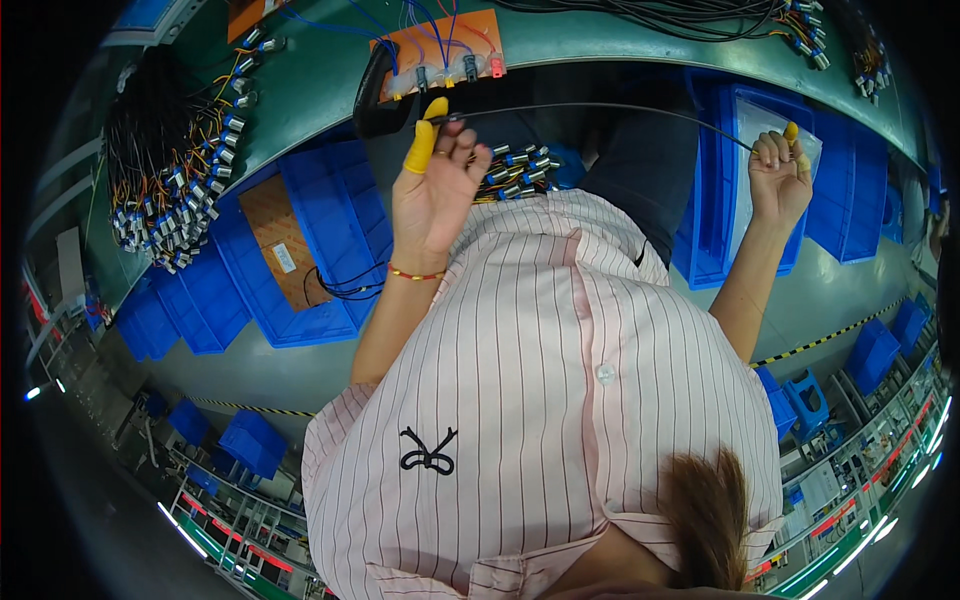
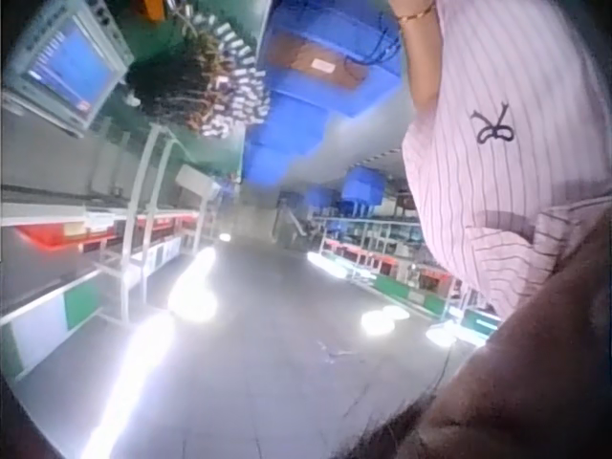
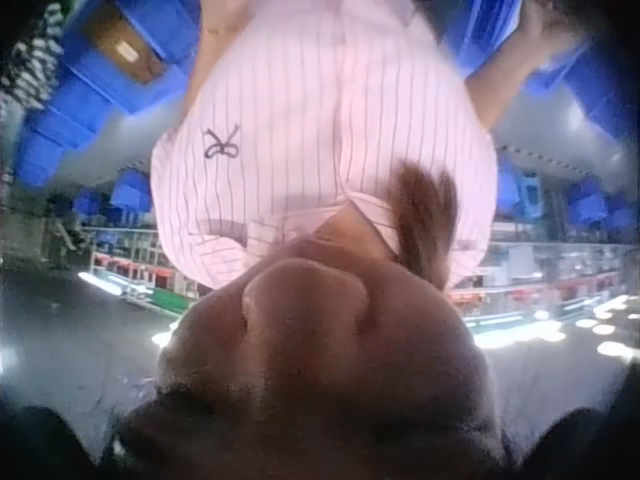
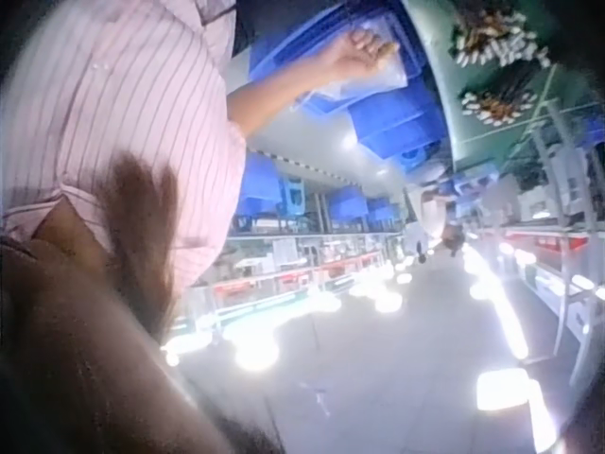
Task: Bundling a set of electronic cables with a tie and placing them in a storage bin at a factory workstation.
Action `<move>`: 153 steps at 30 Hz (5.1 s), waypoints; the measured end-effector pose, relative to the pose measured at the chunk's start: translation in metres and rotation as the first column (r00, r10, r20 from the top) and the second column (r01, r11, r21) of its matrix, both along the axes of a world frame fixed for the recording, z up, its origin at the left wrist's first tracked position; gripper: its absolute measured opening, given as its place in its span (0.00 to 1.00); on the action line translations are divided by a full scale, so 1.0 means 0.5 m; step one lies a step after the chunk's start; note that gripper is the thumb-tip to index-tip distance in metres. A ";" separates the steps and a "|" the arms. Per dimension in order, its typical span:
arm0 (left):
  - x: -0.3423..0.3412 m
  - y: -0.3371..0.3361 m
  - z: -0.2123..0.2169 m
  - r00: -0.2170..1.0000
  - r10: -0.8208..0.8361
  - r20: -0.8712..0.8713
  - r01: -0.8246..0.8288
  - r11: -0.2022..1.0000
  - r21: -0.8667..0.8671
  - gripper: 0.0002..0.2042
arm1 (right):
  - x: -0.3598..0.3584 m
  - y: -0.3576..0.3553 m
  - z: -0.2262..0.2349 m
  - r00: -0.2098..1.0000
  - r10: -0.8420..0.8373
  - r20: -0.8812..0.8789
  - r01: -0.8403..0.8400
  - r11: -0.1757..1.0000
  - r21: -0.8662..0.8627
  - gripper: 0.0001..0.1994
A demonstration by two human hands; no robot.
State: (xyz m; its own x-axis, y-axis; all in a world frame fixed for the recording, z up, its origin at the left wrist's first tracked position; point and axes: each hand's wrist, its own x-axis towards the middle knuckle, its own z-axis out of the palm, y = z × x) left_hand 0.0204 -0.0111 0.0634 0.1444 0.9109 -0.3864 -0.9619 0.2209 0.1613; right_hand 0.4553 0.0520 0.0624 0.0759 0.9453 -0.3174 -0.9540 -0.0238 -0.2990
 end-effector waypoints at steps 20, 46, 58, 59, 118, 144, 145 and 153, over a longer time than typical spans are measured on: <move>0.007 0.039 0.000 0.896 -0.081 -0.437 0.145 0.983 0.116 0.12 | -0.059 0.020 0.012 0.936 0.057 0.347 -0.112 0.984 0.140 0.19; 0.007 0.046 0.016 0.975 -0.128 -0.184 0.140 0.989 0.050 0.14 | -0.070 0.035 0.003 0.898 0.027 0.439 -0.081 0.991 0.105 0.20; 0.008 0.052 0.023 0.982 -0.137 -0.133 0.153 0.981 0.119 0.11 | -0.066 0.030 0.001 0.907 0.062 0.417 -0.106 0.991 0.084 0.24; 0.008 0.053 0.023 0.986 -0.141 -0.091 0.151 0.982 0.110 0.10 | -0.064 0.030 -0.001 0.910 0.063 0.409 -0.107 0.990 0.087 0.24; 0.052 0.143 0.148 0.438 -0.014 -0.899 0.615 0.734 0.288 0.13 | 0.103 0.356 0.098 0.931 -0.128 0.341 0.015 0.949 0.315 0.16; 0.062 0.063 -0.020 0.327 -0.212 -0.921 0.540 0.842 -0.002 0.08 | -0.380 0.027 0.055 -0.240 -0.317 0.918 -0.697 0.714 0.064 0.15; 0.073 0.067 -0.009 0.306 -0.209 -0.929 0.549 0.836 -0.007 0.08 | -0.386 0.001 0.038 -0.104 -0.016 0.994 -0.709 0.703 -0.063 0.17; 0.036 0.058 0.025 -0.019 -0.087 -0.996 0.565 0.821 -0.083 0.10 | -0.204 0.028 -0.008 0.764 0.210 0.610 -0.285 0.958 0.027 0.15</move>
